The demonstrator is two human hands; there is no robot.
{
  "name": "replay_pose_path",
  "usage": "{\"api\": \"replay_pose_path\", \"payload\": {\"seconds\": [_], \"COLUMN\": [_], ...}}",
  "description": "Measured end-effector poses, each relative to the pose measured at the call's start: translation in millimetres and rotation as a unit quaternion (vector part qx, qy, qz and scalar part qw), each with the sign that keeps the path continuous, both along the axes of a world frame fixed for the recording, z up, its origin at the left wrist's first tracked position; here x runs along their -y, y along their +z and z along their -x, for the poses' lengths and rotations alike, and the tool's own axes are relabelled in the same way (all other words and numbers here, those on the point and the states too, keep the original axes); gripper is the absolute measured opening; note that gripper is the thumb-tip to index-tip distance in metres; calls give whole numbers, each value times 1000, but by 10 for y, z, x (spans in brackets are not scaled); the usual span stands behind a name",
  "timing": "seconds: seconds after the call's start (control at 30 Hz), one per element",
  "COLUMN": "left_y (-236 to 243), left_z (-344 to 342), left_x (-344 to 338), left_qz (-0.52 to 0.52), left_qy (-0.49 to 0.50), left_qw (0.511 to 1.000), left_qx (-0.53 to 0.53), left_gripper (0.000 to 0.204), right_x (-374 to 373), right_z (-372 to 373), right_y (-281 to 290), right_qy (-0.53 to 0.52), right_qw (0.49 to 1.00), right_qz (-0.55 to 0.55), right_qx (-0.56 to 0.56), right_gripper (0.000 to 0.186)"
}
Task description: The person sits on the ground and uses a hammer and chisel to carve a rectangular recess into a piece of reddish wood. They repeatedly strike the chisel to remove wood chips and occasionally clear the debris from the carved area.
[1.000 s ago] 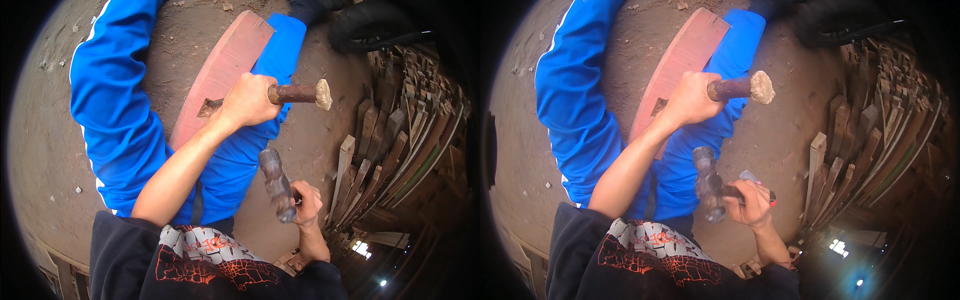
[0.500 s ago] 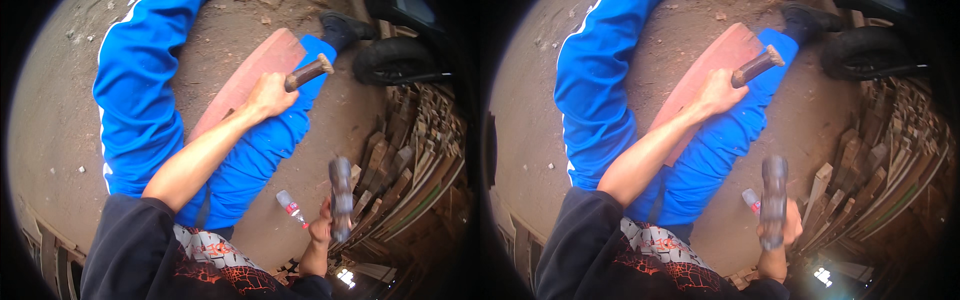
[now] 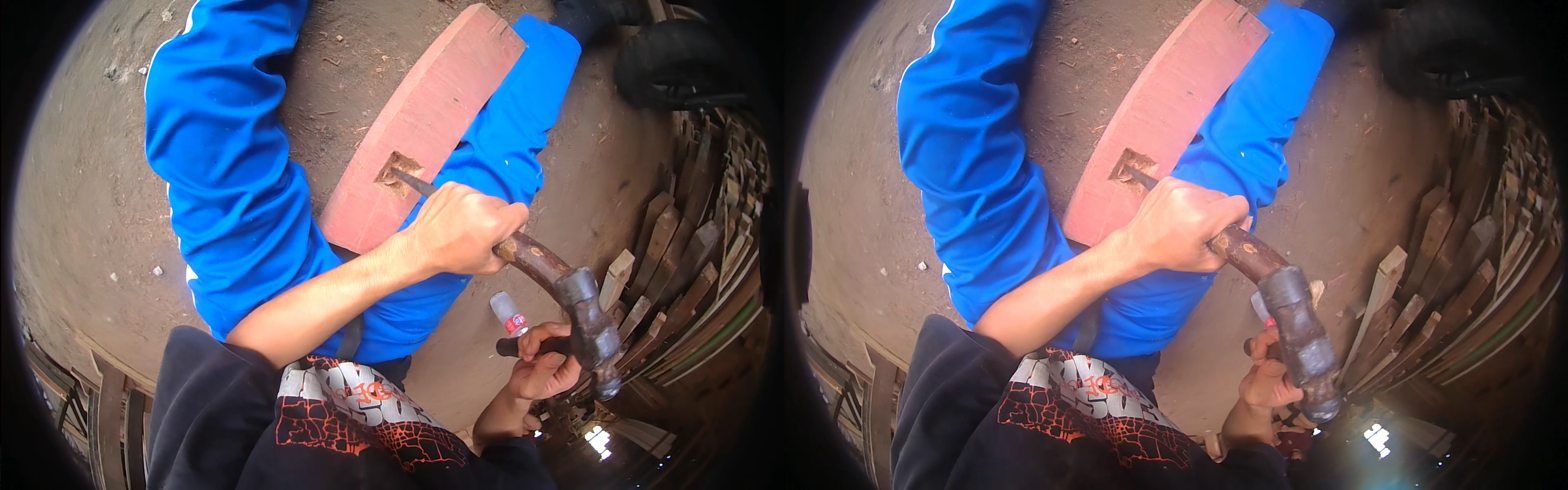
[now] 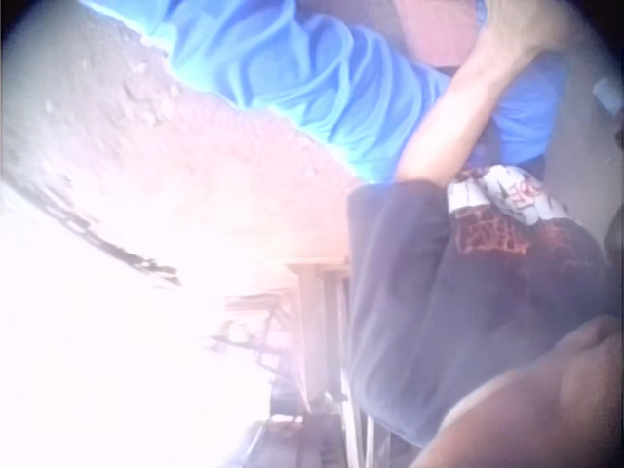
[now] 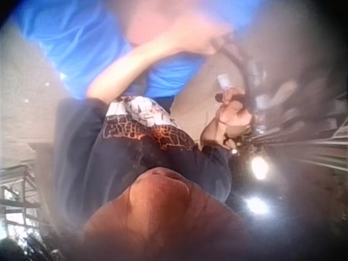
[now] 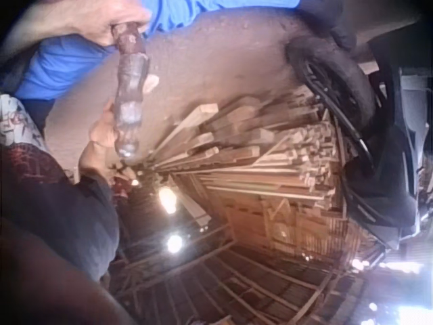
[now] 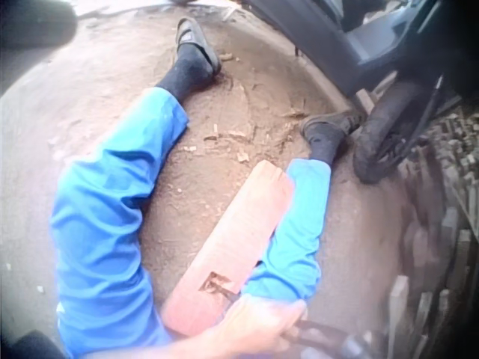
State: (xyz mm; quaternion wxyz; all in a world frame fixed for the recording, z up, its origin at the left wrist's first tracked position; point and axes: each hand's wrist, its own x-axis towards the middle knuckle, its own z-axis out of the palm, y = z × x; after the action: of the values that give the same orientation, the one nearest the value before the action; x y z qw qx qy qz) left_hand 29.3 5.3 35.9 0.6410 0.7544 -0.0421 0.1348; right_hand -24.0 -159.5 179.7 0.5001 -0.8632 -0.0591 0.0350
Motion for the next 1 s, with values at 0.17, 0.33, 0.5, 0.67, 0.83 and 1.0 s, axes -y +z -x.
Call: {"api": "replay_pose_path", "payload": {"seconds": [0.17,0.33,0.5,0.67,0.83,1.0], "left_y": [-17,-134,-71,-41,-99,9], "left_z": [-32,-17,10,113,297,292], "left_x": [17,137,59,116,278,323], "left_qz": [-57,-28,-50,-10,-32,-49], "left_qy": [-40,-27,-127,-125,-77,-121], "left_qw": [997,999,990,992,996,991], "left_qx": [24,25,-26,-28,15,26], "left_gripper": [18,19,17,13,16,20], "right_x": [263,500,387,469,325,474], "right_z": [367,658,622,623,498,612], "right_y": [-274,-493,-533,-627,-570,-775], "right_qy": [-64,-95,-55,-28,-37,-69], "right_qw": [995,991,997,998,995,993], "right_qz": [-73,-87,-45,0,69,50], "right_qx": [10,-30,-9,62,54,79], "right_gripper": [43,38,36,44,70,87]}}
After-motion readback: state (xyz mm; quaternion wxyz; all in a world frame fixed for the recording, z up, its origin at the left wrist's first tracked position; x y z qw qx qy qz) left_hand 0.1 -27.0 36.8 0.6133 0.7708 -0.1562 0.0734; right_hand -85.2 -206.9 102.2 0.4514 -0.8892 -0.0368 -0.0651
